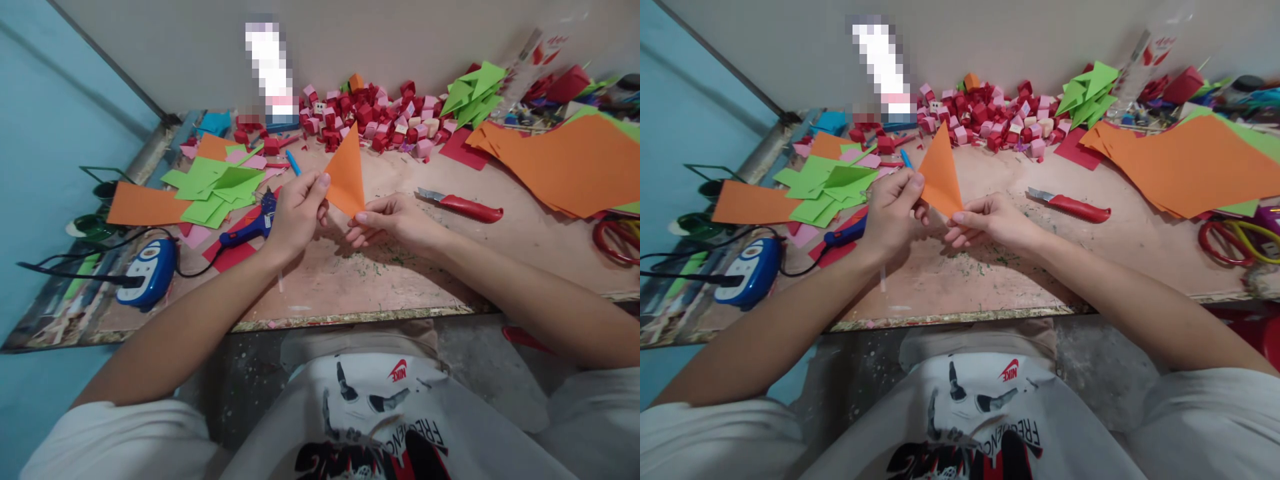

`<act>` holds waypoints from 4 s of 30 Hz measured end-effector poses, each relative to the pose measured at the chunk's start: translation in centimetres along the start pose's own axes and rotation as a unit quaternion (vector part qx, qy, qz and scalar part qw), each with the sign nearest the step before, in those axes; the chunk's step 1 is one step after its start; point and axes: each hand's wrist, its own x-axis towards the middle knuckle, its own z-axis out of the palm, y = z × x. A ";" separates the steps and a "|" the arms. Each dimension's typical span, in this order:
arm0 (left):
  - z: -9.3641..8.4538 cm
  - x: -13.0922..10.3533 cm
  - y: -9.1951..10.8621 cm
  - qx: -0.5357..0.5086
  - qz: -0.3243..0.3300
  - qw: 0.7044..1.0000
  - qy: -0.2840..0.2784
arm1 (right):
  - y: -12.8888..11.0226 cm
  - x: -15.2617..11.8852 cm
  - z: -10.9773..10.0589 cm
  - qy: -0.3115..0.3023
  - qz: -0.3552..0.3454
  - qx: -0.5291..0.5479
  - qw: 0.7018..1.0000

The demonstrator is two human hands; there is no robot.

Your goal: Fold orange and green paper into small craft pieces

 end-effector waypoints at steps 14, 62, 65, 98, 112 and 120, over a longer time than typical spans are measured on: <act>-0.2 0.4 -0.7 -0.008 0.005 1.000 0.019 | -0.2 -0.2 0.3 0.012 -0.003 -0.015 1.000; 0.4 -0.6 0.1 -0.032 -0.017 0.995 -0.091 | -0.9 -0.6 0.3 0.064 -0.089 -0.103 0.989; 0.4 -0.7 0.0 -0.025 -0.012 0.995 -0.092 | -0.6 -0.6 0.1 0.060 -0.086 -0.090 0.990; 0.3 -0.8 0.7 -0.053 -0.028 0.975 -0.214 | -0.8 -0.1 -0.5 0.116 -0.116 -0.038 0.986; 0.2 -0.9 1.1 -0.034 -0.023 0.972 -0.230 | -0.6 0.2 -0.4 0.142 -0.114 -0.009 0.983; 0.5 -1.0 1.0 -0.040 -0.051 0.986 -0.154 | -0.9 0.1 -0.2 0.140 -0.126 -0.015 0.982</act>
